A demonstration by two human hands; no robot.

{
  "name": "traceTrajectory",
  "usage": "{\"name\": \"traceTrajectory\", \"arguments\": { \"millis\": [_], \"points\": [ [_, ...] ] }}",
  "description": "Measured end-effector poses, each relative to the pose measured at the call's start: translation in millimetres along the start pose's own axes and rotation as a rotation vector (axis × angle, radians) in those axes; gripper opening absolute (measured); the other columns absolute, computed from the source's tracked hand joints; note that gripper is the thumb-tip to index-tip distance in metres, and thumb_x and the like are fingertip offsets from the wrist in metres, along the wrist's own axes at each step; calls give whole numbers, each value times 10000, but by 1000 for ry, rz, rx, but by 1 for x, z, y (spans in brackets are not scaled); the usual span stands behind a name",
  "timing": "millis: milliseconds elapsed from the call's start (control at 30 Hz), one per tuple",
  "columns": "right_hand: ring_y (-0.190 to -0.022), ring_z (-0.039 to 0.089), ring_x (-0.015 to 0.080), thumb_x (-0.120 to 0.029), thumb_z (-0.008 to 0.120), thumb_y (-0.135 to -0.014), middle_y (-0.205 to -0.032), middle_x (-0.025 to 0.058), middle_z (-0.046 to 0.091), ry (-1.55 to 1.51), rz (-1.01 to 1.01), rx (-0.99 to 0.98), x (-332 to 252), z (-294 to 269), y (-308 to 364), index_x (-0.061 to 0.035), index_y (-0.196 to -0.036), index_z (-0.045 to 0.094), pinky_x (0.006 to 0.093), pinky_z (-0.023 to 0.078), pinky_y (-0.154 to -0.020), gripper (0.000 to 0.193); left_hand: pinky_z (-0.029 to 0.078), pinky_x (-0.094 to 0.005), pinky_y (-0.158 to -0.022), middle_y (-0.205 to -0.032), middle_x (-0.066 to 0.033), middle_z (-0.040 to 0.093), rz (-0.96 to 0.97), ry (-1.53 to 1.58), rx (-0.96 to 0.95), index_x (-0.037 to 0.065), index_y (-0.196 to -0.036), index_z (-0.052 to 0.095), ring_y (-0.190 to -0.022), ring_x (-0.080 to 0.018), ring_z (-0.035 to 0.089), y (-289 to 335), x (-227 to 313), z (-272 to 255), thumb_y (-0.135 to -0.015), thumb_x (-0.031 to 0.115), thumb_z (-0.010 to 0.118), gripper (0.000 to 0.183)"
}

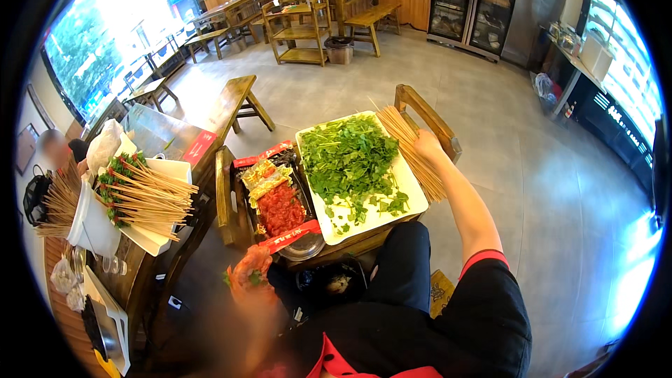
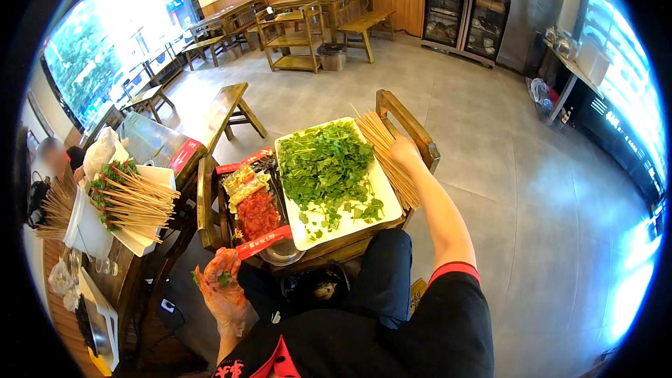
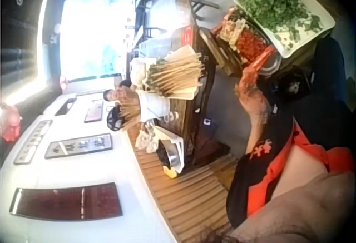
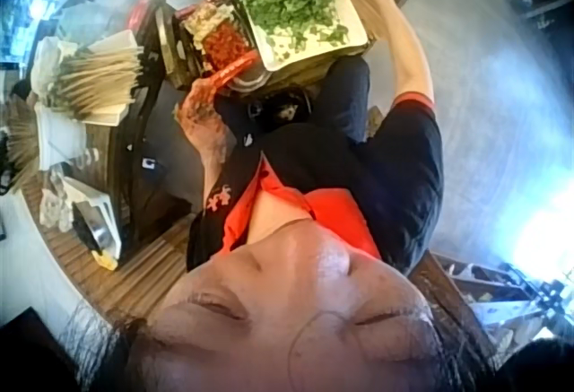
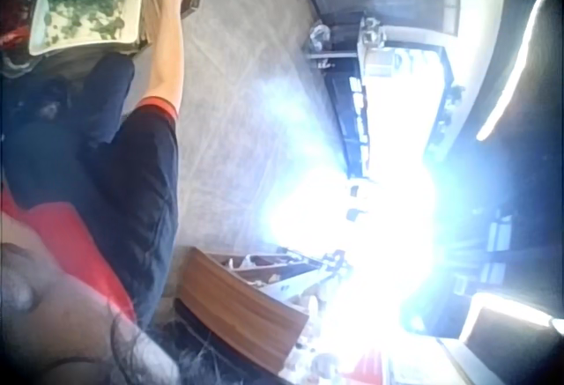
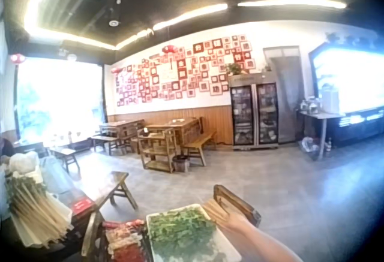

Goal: The person prepares food skewers by wrapping pieces of cilantro with thin slices of raw meat and threading them onto wooden sticks.

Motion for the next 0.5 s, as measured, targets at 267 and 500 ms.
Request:
{"name": "traceTrajectory", "arguments": {
  "millis": [267,500],
  "points": [
    [-897,573,366,-183,439,-816,-897,234,605,-156,-42,-145,-29,-4,63,-3,-872,612,417,445,-790,255,397,-370,-946,-1149,-165,547,-154,401,33,-47,-1067,543,-1061,-265,533,-3,-15,-10,-944,374,322,491],
    [-847,564,394,-139,543,-765,-843,246,593,3,-243,-155,-62,-14,100,12,-857,586,441,437,-732,182,420,-397,-920,-1117,-167,554,-97,472,-69,-4,-1148,478,-1044,-280,536,-12,-9,2,-929,321,404,399]
  ]
}}
Point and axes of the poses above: each hand's wrist, its own y-axis away from the middle knuckle, its own z-axis out of the palm, x = y × z, the point moved 7 cm from there along -y, towards the middle knuckle
